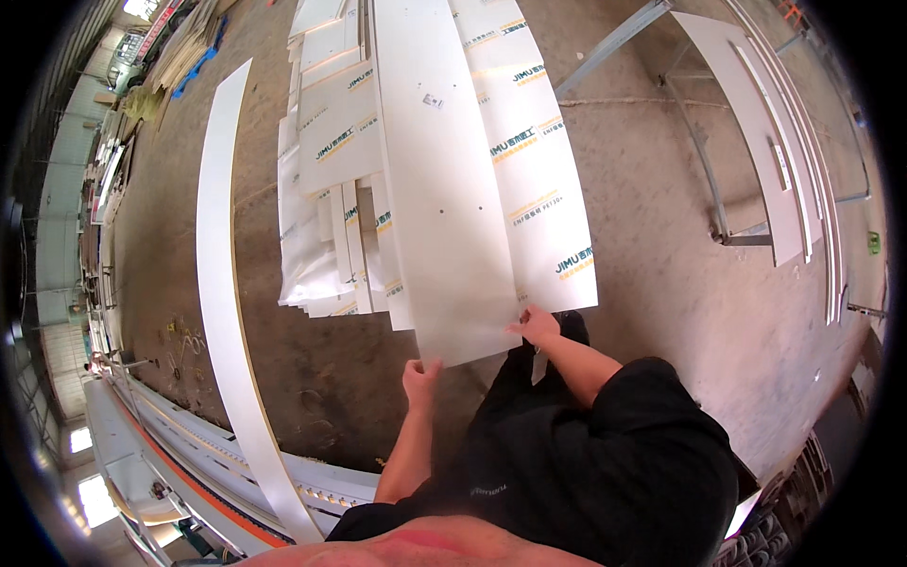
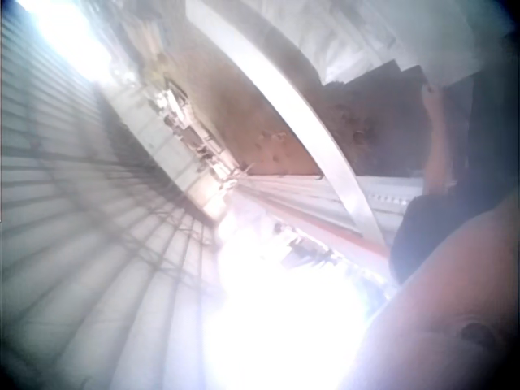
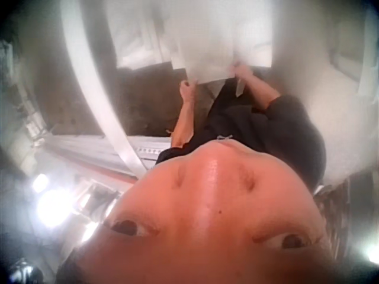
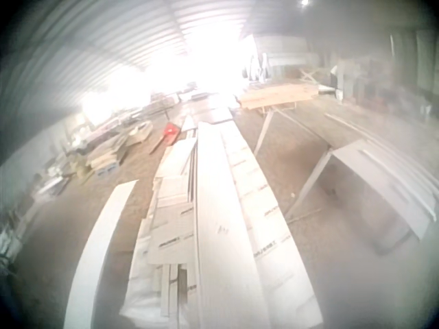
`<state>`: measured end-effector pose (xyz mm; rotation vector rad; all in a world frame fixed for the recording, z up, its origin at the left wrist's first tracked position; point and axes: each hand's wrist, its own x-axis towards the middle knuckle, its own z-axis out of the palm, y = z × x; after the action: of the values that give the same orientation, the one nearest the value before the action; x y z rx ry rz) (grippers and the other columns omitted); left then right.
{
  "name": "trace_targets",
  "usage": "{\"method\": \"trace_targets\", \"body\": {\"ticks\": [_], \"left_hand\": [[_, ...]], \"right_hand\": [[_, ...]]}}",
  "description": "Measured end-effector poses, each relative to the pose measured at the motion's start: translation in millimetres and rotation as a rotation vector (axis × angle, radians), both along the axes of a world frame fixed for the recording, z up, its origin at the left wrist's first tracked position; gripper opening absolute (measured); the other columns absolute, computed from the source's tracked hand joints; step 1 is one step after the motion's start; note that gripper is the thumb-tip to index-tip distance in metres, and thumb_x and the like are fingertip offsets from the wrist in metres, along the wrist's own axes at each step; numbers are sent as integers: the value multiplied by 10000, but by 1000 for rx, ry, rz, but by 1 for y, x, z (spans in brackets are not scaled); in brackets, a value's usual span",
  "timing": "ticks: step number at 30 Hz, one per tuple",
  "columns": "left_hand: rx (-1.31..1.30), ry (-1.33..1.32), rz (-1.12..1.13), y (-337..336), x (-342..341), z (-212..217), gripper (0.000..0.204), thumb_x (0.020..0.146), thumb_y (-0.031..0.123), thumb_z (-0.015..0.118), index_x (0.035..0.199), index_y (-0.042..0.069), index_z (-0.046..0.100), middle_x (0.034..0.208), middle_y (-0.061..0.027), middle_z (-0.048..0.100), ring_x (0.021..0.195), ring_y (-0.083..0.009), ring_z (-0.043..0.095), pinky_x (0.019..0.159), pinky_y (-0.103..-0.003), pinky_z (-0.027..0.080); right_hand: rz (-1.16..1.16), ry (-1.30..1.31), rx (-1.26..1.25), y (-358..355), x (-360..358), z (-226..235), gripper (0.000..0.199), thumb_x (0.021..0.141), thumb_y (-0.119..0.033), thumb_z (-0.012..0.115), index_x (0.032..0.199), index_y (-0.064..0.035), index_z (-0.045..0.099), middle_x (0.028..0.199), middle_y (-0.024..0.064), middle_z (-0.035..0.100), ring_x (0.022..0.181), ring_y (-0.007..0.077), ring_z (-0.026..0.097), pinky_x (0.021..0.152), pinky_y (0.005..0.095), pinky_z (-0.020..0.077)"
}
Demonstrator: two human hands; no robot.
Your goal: The person repeatedly picks up white rectangular panels from a stack, places them onto a machine's conveyor belt, and then removes them to place them on a different stack. The person handles the panels one at a time in a repetitive cycle.
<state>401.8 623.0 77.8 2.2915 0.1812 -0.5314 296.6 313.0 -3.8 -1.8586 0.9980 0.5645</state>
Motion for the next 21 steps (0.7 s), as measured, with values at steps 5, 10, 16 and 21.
{"method": "trace_targets", "body": {"ticks": [5,10,16,21], "left_hand": [[20,-235,-231,-67,-47,89,401,761,348,870,828,53,607,707,-81,589,628,-248,591,624,-389,502],[-131,-221,-469,-135,-88,116,481,734,394,889,937,73,594,793,-84,597,718,-285,624,671,-414,519],[-358,-7,-767,-194,-99,88,742,676,467,912,1153,48,529,956,-98,623,907,-291,633,830,-403,519],[-209,141,-983,-242,-101,66,660,743,429,855,1245,122,555,942,-60,642,919,-245,650,879,-415,435]], "right_hand": [[-51,-127,274,-9,-14,-12,526,826,-448,824,1137,-37,717,1025,84,749,920,221,706,830,368,557],[-452,-97,854,-27,-12,47,614,992,-546,590,1345,-46,627,1243,103,701,1167,254,658,905,426,550],[-61,-220,281,-91,-32,168,551,938,-491,601,1242,-38,685,1230,195,693,1106,273,689,847,447,562],[-253,-317,145,-143,-66,128,406,864,-325,707,1082,16,741,1018,180,756,937,282,732,834,401,566]]}}
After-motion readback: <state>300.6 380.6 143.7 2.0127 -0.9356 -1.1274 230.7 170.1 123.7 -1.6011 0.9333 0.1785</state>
